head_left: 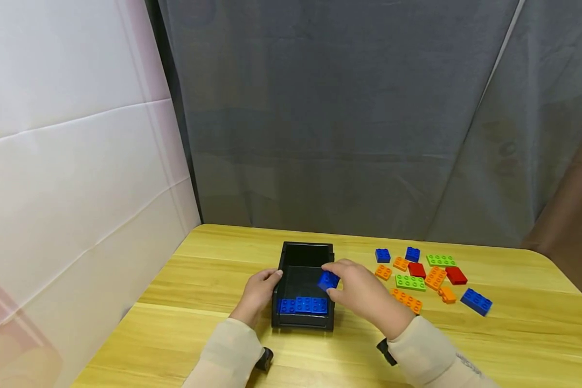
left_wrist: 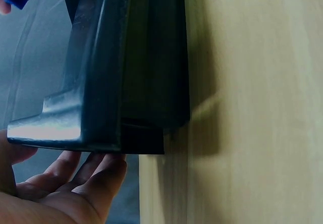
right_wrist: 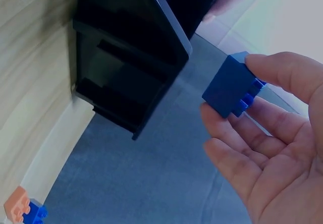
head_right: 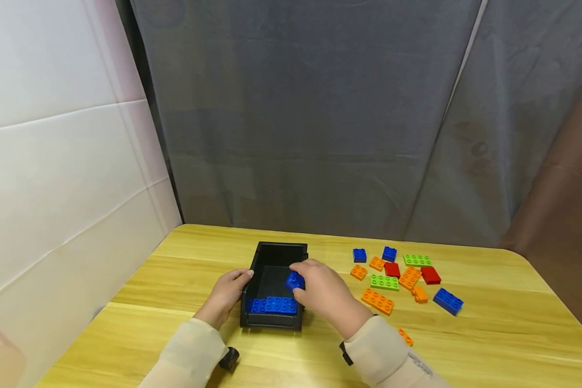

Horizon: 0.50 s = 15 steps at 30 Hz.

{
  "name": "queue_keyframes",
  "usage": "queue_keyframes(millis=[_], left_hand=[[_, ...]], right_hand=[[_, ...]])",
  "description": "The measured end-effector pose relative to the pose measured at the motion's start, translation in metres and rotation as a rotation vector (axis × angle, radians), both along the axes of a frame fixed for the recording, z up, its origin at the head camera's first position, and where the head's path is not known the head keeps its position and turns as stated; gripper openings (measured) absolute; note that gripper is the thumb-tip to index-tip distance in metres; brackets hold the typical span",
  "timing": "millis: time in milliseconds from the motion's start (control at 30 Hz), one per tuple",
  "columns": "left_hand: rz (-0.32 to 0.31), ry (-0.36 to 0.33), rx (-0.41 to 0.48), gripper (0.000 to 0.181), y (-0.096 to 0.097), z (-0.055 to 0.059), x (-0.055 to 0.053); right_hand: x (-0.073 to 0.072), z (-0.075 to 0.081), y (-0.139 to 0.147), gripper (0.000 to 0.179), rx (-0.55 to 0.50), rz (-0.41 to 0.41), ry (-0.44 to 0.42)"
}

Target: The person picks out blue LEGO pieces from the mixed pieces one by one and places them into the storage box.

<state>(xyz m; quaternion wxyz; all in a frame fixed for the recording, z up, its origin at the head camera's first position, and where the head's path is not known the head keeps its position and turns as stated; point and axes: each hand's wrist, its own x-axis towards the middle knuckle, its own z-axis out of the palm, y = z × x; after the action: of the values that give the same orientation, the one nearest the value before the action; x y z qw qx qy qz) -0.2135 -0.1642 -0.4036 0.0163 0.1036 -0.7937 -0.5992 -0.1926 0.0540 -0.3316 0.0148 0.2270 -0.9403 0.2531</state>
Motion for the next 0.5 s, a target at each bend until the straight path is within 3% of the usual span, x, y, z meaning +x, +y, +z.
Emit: queue_keyframes(millis=[500], left_hand=[[0.001,-0.004,0.008,0.042,0.001,0.0,0.0]], right_hand=[[-0.006,-0.011,-0.022,0.049,0.041,0.099,0.042]])
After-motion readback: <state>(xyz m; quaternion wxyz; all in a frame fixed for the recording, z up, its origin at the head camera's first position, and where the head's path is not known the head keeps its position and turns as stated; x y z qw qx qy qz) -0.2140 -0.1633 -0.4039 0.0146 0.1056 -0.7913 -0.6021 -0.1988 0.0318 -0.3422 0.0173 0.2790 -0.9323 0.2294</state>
